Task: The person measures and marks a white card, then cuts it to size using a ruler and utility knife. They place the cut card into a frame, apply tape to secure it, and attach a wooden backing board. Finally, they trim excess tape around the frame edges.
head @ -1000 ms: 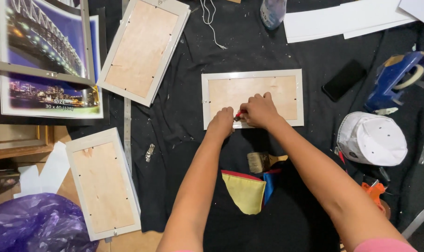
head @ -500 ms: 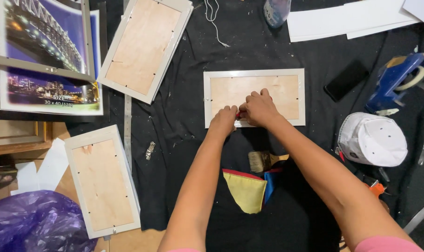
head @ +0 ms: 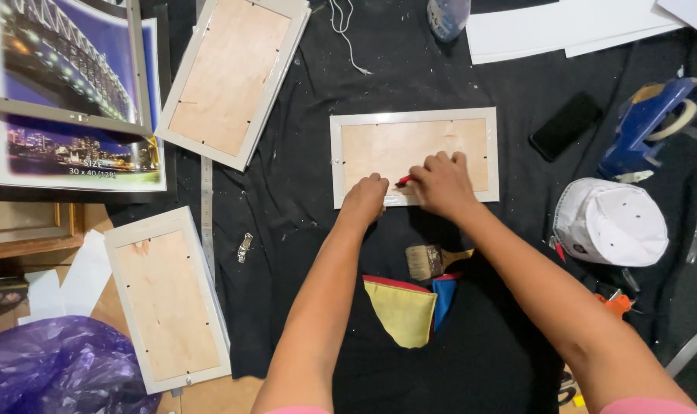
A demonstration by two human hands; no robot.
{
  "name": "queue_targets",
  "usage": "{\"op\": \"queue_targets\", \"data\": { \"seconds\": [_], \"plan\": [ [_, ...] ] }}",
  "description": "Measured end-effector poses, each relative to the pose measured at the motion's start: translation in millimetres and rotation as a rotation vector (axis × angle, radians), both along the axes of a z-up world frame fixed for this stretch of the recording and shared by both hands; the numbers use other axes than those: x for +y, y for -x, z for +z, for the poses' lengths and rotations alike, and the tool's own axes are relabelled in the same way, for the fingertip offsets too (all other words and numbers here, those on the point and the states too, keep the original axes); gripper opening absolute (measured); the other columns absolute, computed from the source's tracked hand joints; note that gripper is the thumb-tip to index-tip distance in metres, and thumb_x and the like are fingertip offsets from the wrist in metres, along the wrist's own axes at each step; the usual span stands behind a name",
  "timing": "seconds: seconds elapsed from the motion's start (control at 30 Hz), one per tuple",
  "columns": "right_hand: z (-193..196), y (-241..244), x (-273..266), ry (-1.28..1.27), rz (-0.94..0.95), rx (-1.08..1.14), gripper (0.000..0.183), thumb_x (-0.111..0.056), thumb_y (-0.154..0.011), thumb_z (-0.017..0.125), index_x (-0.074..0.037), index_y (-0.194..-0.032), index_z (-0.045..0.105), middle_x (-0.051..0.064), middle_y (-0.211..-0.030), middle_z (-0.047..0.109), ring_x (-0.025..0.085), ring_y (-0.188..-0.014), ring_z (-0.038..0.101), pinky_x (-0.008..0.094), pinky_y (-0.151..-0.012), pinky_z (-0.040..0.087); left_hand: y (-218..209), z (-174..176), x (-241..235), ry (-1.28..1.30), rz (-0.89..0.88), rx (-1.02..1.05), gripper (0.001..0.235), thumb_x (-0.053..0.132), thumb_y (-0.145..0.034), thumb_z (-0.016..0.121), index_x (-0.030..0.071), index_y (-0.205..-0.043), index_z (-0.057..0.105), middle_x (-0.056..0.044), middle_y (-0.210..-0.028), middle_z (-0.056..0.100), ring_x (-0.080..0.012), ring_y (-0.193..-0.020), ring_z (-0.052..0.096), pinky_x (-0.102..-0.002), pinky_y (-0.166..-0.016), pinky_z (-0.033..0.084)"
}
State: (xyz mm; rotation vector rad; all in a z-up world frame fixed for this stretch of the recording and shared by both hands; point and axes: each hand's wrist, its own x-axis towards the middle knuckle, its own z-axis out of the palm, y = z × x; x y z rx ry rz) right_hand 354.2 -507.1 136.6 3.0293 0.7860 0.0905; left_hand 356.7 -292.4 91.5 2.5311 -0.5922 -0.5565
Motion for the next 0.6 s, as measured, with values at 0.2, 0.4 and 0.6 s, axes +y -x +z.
{"op": "queue_targets", "data": {
  "seconds": [0.2,0.4,0.6],
  "plan": [
    [28,-29,-86,0.189,-0.307,0.249,0.032,-0.051,-0.096,0.059,-0.030,-0.116,0.071,0.000,-0.099,0.074,0.021,-0.104,0.067,0.045,-0.100,0.033,0,-13,-2,-0.018,-0.015,-0.024,0.043,0.001,-0.074,0.086,0.000,-0.113,0.067,-0.016,-0.102,0.064,-0.0385,-0.099,0.070,-0.050,-0.084,0.062],
    [31,-34,-122,0.398,-0.284,0.401,0.028,-0.056,-0.093,0.060,-0.039,-0.112,0.072,-0.006,-0.099,0.078,0.017,-0.108,0.067,0.047,-0.106,0.031,5,31,-39,-0.247,-0.146,-0.325,0.044,0.013,-0.073,0.090,0.005,-0.107,0.064,-0.012,-0.098,0.062,-0.0304,-0.094,0.068,-0.042,-0.082,0.059],
    [24,-36,-106,0.349,-0.218,0.483,0.023,-0.054,-0.091,0.064,-0.041,-0.109,0.071,-0.007,-0.103,0.076,0.017,-0.113,0.064,0.049,-0.109,0.028,16,19,-122,0.069,-0.130,-0.143,0.047,0.020,-0.079,0.086,0.001,-0.110,0.056,-0.014,-0.099,0.059,-0.0359,-0.097,0.066,-0.046,-0.084,0.059]
  ]
}}
